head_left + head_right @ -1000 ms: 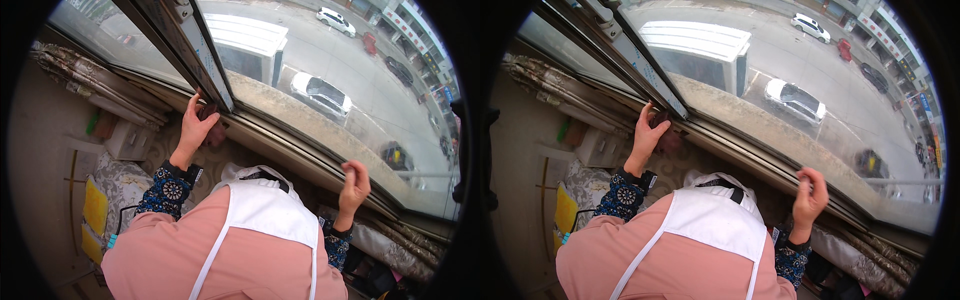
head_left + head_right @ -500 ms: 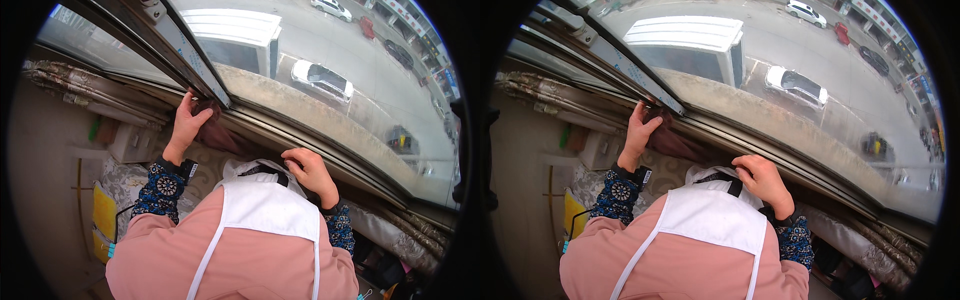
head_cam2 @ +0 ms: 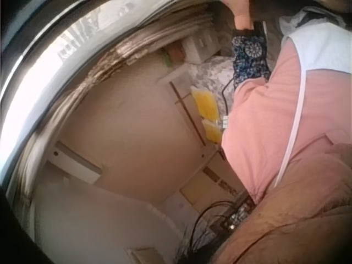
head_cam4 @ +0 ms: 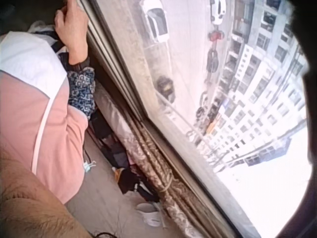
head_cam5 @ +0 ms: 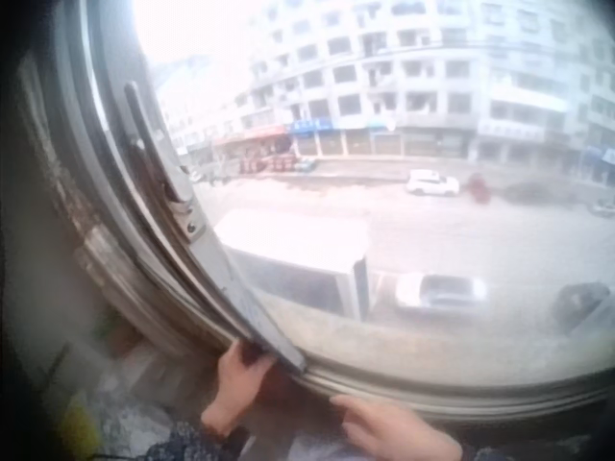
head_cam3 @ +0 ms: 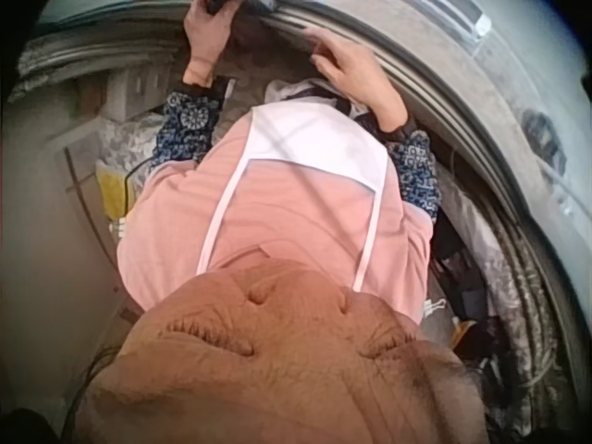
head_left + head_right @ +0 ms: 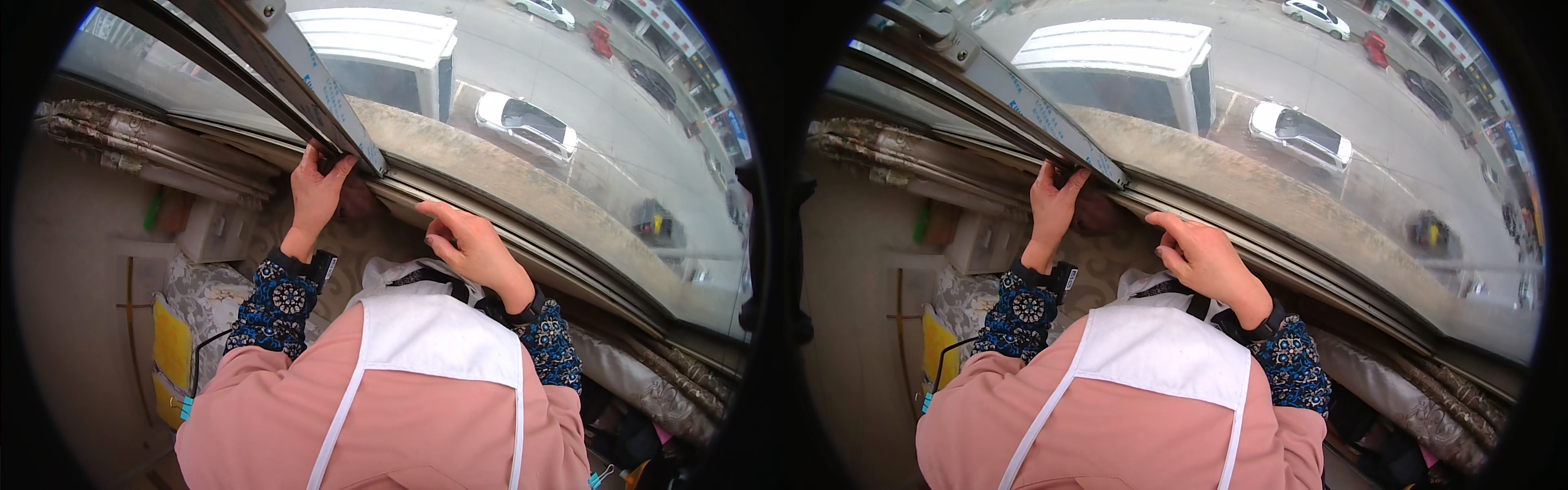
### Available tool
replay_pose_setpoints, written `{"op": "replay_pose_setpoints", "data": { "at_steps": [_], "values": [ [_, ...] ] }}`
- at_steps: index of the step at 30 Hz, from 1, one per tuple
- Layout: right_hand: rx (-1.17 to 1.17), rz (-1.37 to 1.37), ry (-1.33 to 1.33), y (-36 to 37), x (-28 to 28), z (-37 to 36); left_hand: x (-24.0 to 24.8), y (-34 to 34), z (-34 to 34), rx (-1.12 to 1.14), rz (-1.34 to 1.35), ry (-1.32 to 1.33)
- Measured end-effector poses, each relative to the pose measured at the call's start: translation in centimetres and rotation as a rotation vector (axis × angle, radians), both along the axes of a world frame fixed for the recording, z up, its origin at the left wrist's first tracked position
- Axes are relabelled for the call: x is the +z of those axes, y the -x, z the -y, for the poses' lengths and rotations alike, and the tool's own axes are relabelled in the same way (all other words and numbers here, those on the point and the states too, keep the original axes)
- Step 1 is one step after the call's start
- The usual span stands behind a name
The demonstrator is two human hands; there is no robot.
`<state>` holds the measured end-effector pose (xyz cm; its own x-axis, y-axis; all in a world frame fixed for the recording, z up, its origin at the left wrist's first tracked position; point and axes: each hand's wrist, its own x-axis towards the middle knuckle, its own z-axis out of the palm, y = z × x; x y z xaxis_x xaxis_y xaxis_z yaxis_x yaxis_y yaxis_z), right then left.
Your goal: The person wipes the window glass and frame with a cloth, then dips the cloth into a red bucket of soapy water and wrings it out. They continue wiping the window frame and sill, using a small tool to scrape debris from the track, and finish by closing the window.
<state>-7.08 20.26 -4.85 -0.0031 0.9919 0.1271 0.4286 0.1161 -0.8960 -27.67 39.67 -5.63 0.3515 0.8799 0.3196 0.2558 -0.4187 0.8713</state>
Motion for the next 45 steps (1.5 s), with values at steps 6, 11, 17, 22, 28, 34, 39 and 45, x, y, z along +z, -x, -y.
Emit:
{"op": "replay_pose_setpoints", "data": {
  "at_steps": [6,11,17,22,28,34,39,45],
  "values": [
    [0.033,-0.039,0.02,1.2,-1.4,-2.1,-1.0,0.7,-1.6,-0.012,0.088,0.039],
    [0.05,-0.068,0.081,1.9,-2.8,-2.3,-1.6,1.2,-2.7,-0.024,0.061,0.062],
    [0.058,-0.05,0.089,2.9,-3.8,-2.6,-1.3,1.4,-2.8,-0.006,0.04,0.063],
    [-0.051,-0.107,-0.054,4.5,-3.3,-6.0,-0.6,0.8,-2.1,-0.025,0.051,0.075],
    [-0.083,-0.231,-0.04,6.9,-3.7,-7.9,-0.4,0.9,-1.5,0.012,-0.006,0.098],
    [-0.087,-0.246,-0.136,8.0,-4.4,-8.7,-0.5,0.8,-0.9,0.0,0.021,0.082],
    [-0.11,-0.211,-0.134,9.0,-4.9,-9.0,-1.0,1.2,-0.7,-0.031,-0.018,0.077],
    [-0.132,-0.195,-0.176,9.2,-5.6,-9.2,-1.0,1.1,-0.2,-0.082,-0.069,0.132]
  ]
}}
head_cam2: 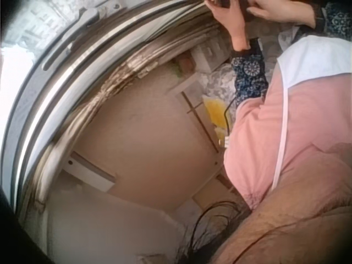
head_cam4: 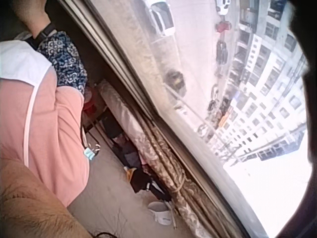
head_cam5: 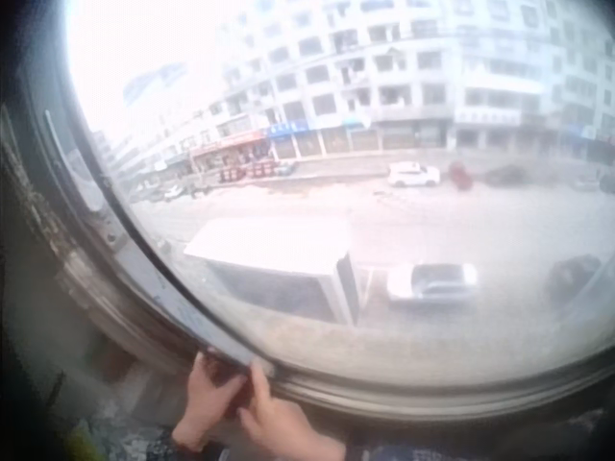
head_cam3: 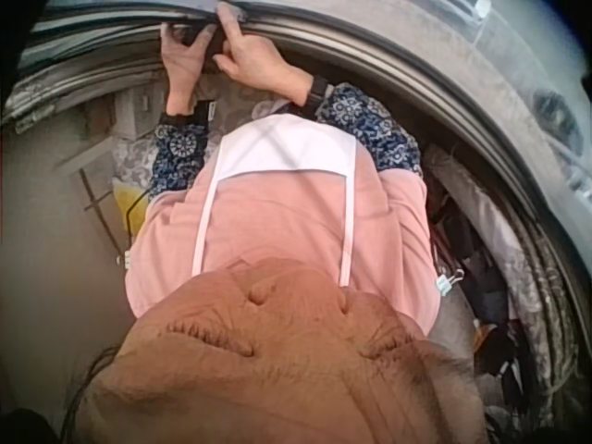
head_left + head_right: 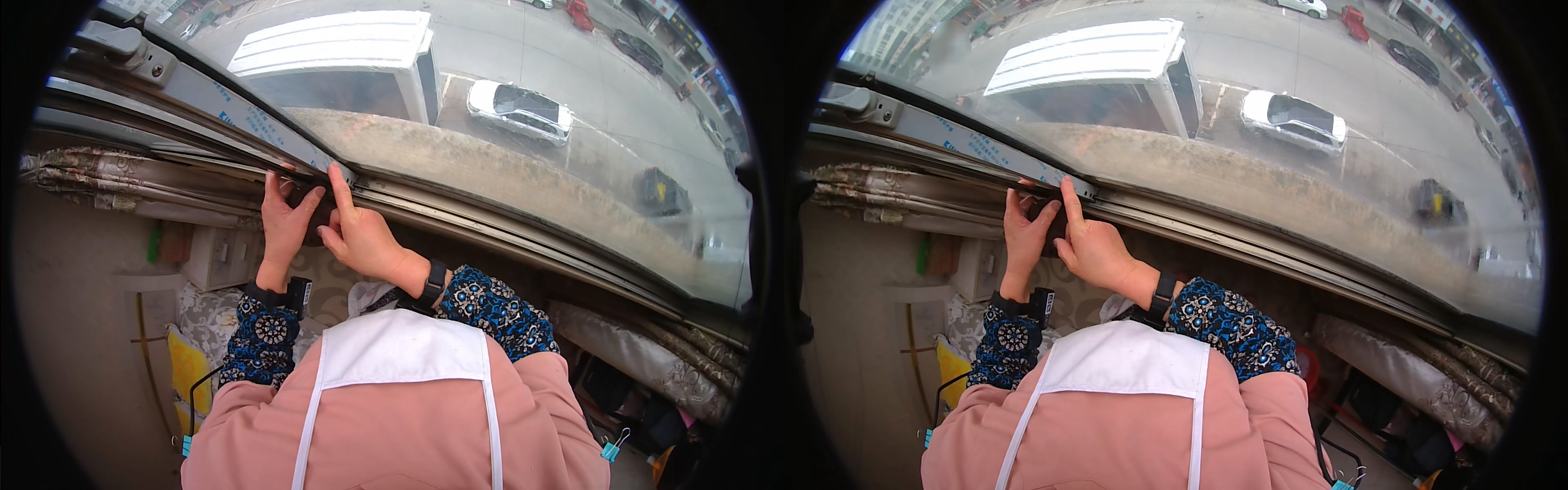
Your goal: The person wipes the window glass and frame with a cloth, then dips the cloth into a red bucket of soapy water and wrings it out. They continue wiping the window frame and sill, using a small tool to scrape debris from the track, and finish by closing the window.
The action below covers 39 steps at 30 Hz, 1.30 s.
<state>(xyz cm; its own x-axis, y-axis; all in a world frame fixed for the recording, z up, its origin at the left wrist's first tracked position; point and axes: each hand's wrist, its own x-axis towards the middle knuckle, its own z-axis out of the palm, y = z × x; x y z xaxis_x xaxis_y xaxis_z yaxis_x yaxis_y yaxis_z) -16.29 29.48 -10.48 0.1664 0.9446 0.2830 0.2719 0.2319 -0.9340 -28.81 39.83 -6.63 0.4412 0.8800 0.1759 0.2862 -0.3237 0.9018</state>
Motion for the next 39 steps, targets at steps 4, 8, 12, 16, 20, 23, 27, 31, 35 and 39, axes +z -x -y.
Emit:
{"op": "replay_pose_setpoints", "data": {
  "at_steps": [4,8,12,16,20,23,27,31,35,39],
  "values": [
    [0.04,-0.105,0.03,-0.3,-0.2,0.0,-0.2,0.0,0.1,-0.005,0.058,0.013],
    [0.107,-0.072,0.099,-1.5,-0.4,0.9,-1.1,0.9,0.2,0.094,-0.022,-0.003],
    [0.068,-0.1,0.239,-5.9,-2.1,5.4,-2.2,2.0,0.6,0.165,-0.105,-0.049],
    [-0.151,-0.235,0.433,-11.7,-4.3,13.9,-2.1,2.1,1.4,0.037,-0.19,-0.035],
    [-0.457,-0.305,0.459,-15.2,-4.0,23.3,-0.2,0.7,2.2,-0.132,-0.338,-0.476],
    [-0.739,-0.28,0.305,-17.8,-3.2,28.8,2.1,-0.8,2.1,-0.168,-0.416,-0.696],
    [-1.187,-0.15,0.067,-22.1,-2.7,34.3,4.6,-2.5,1.8,-0.035,-0.525,-0.963],
    [-1.543,0.035,-0.166,-26.0,-2.0,39.1,4.7,-3.0,-0.4,0.251,-0.453,-1.001],
    [-1.65,-0.095,-0.324,-25.9,-2.7,40.6,4.9,-0.6,-4.1,0.603,-0.544,-0.922],
    [-1.699,0.132,-0.371,-26.2,-3.4,41.7,5.1,1.8,-6.2,0.665,-0.538,-0.916]
  ]
}}
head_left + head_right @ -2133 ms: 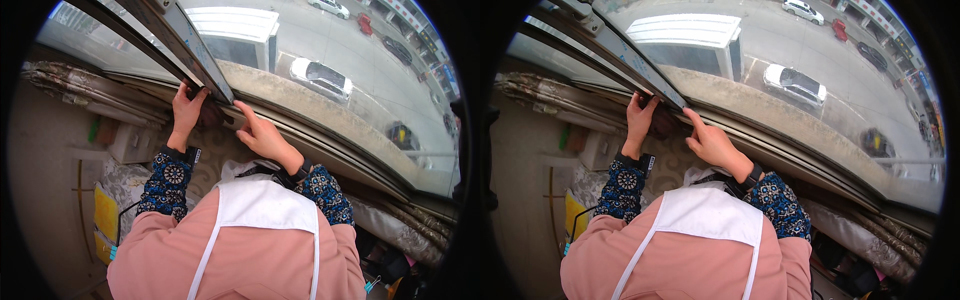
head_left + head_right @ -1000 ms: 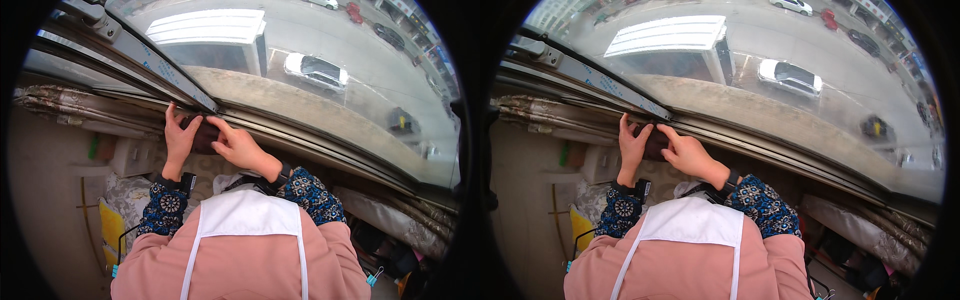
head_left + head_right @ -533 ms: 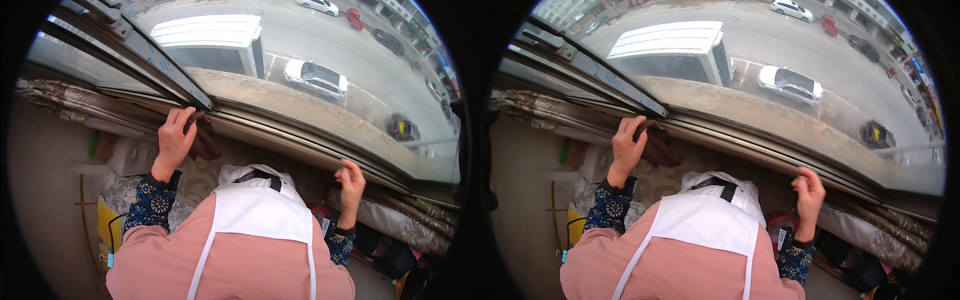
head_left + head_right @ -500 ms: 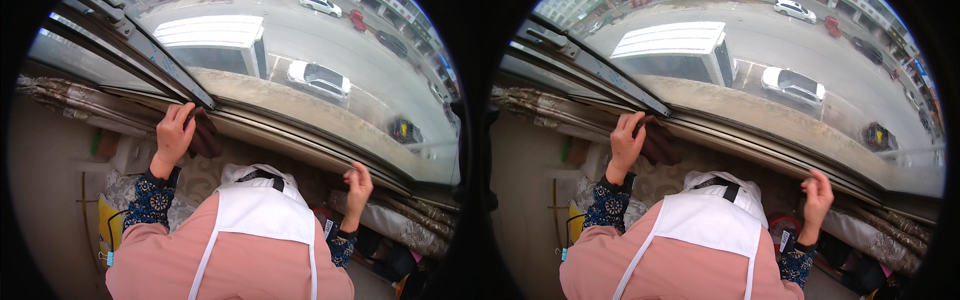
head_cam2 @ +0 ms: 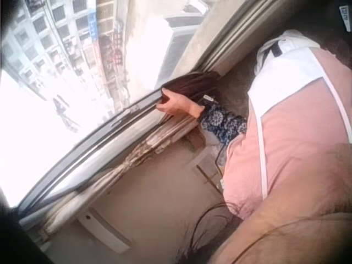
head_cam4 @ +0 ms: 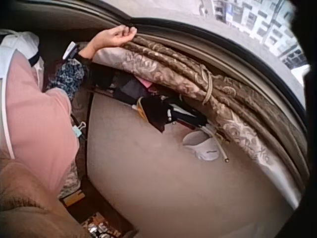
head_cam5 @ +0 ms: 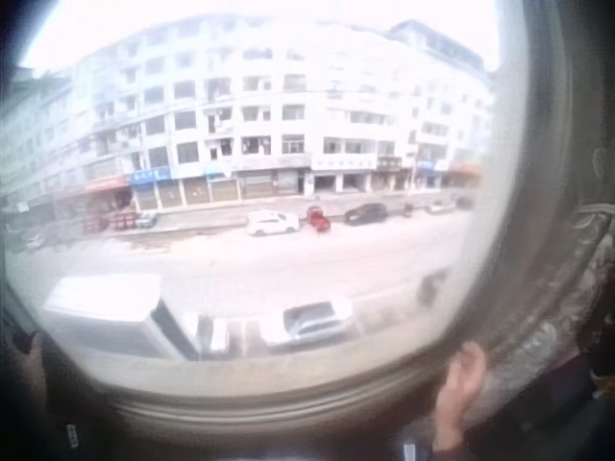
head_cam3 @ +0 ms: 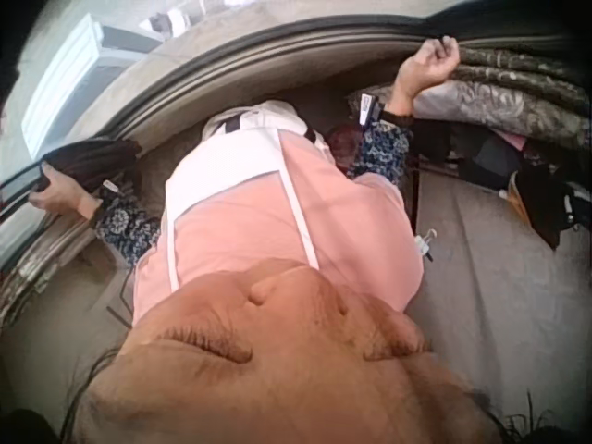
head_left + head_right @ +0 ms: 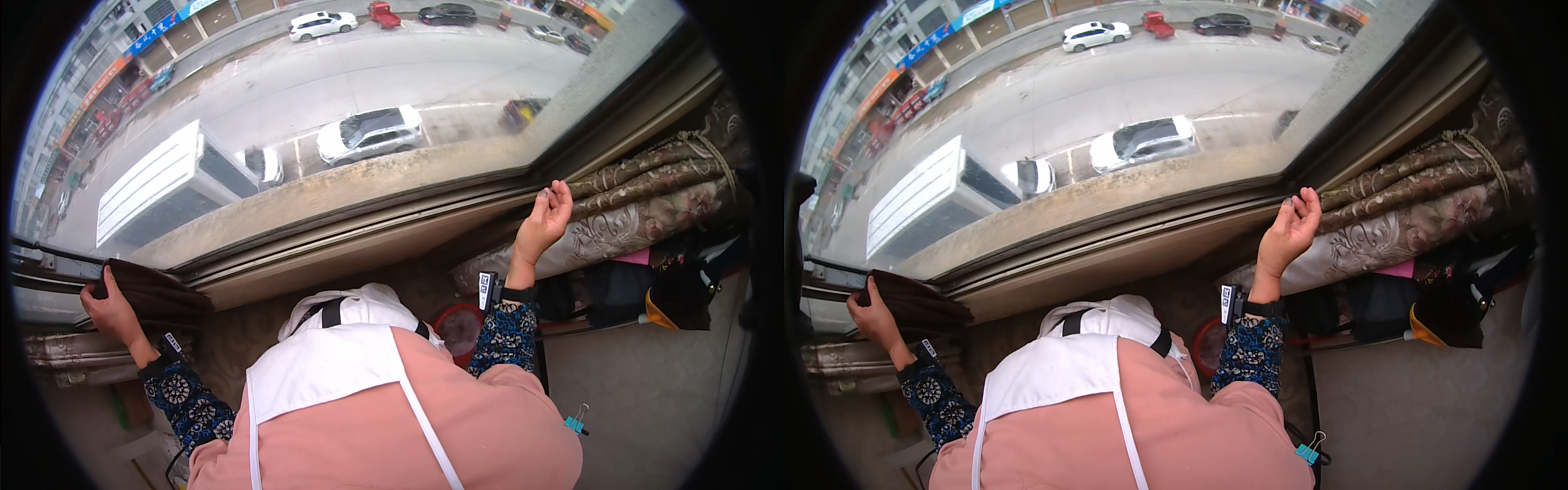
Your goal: The person wipes the window glass and frame with a cloth, then dips the cloth into a red bucket of soapy water and wrings it out. They continue wiping the window frame and sill, using a small tool to scrape debris from the track, and finish by closing the window.
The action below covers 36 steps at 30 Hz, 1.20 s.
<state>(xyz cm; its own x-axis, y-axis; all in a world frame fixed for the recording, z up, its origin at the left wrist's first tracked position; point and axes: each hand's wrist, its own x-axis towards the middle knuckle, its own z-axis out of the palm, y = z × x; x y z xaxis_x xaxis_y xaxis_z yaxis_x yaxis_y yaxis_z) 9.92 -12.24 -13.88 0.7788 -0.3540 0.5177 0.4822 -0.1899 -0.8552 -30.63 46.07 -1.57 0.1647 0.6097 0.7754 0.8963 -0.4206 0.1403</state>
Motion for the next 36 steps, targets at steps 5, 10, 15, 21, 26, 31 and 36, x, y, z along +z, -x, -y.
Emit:
{"op": "replay_pose_setpoints", "data": {
  "at_steps": [5,10,15,21,26,31,36],
  "values": [
    [-0.085,-0.106,0.119,-0.9,-1.8,1.4,-0.3,0.8,-1.3,-0.013,0.002,-0.061],
    [-0.185,-0.101,0.311,-4.9,-4.2,2.9,0.4,0.1,-0.6,-0.089,-0.078,-0.096],
    [-0.254,-0.197,0.387,-9.8,-6.8,3.6,0.9,-1.2,1.1,0.053,0.005,0.098],
    [-0.088,-0.186,0.181,-11.5,-7.5,3.9,-1.1,1.8,0.9,-0.242,0.157,0.201],
    [0.041,-0.216,0.061,-10.9,-7.4,3.5,-4.6,6.8,6.5,-0.343,0.289,0.596],
    [0.143,-0.254,0.07,-8.3,-6.0,1.0,-9.7,5.5,12.7,-0.494,0.118,1.04],
    [0.318,-0.283,0.098,-2.3,-4.1,-3.2,-13.7,3.0,17.9,-0.73,-0.039,1.294]
  ]
}}
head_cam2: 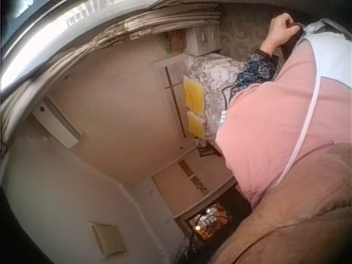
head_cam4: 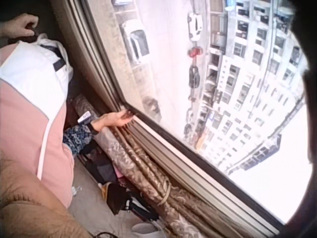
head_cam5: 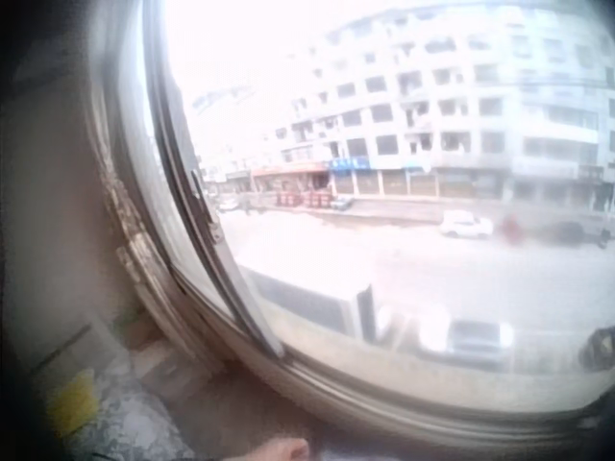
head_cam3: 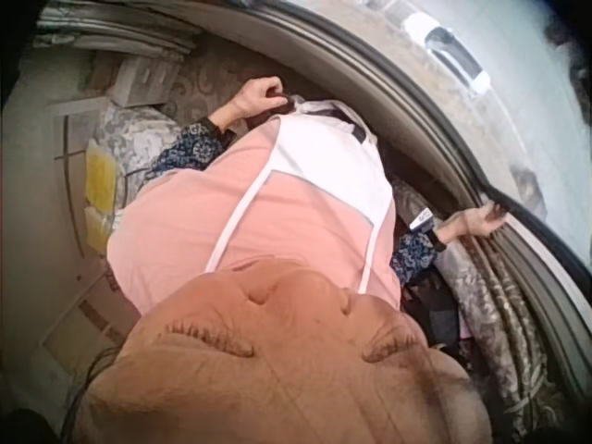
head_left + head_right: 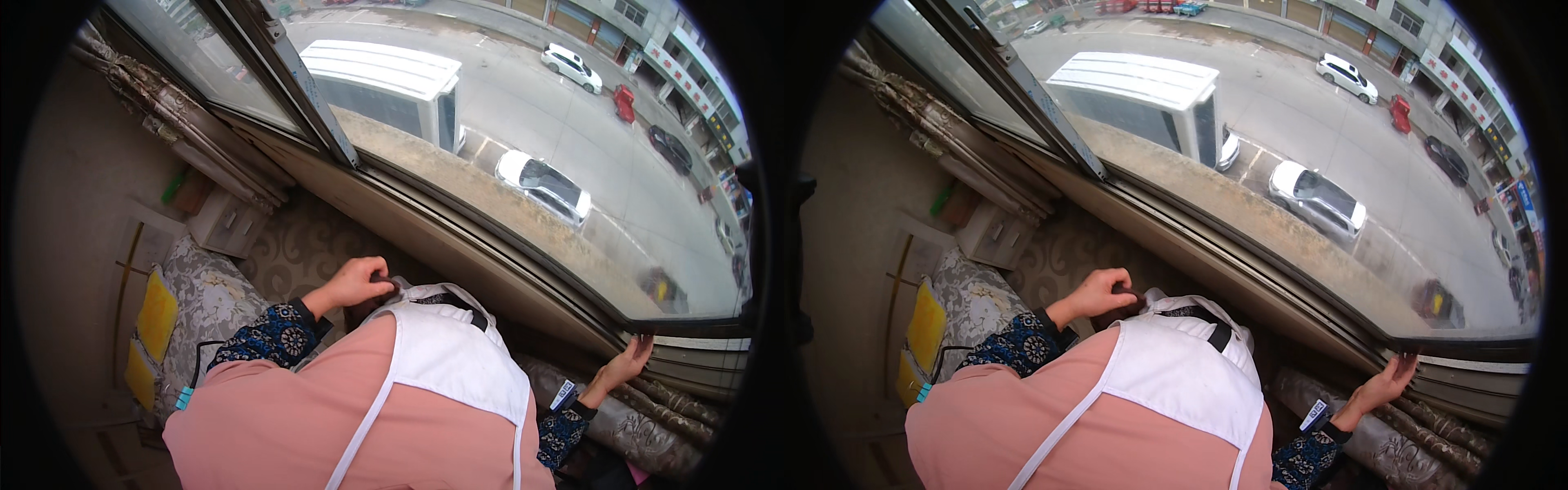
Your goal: The person wipes the window glass and frame with a cloth, then dips the cloth into a red bucket of soapy water and wrings it out. They continue wiping the window frame and sill, using a small tool to scrape debris from the track, and finish by closing the window.
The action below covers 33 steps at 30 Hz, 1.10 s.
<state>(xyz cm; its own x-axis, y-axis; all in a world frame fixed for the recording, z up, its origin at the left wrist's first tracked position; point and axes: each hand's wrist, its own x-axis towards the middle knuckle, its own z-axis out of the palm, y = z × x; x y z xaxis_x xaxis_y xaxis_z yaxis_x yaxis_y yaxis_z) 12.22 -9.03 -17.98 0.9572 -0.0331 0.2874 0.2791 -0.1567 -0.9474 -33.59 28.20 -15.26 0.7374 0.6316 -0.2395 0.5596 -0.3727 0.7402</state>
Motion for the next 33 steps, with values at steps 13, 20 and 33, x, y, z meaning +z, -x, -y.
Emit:
{"op": "replay_pose_setpoints", "data": {
  "at_steps": [13,20,33],
  "values": [
    [0.531,0.105,0.254,7.3,3.2,-13.9,-1.4,2.0,1.5,-0.117,-0.022,0.091],
    [0.764,0.441,0.326,11.9,5.2,-24.0,-1.8,3.9,0.8,-0.059,-0.041,0.065],
    [1.097,0.749,0.223,19.9,5.5,-42.5,-1.6,7.9,-1.0,0.136,-0.027,0.077]
  ]
}}
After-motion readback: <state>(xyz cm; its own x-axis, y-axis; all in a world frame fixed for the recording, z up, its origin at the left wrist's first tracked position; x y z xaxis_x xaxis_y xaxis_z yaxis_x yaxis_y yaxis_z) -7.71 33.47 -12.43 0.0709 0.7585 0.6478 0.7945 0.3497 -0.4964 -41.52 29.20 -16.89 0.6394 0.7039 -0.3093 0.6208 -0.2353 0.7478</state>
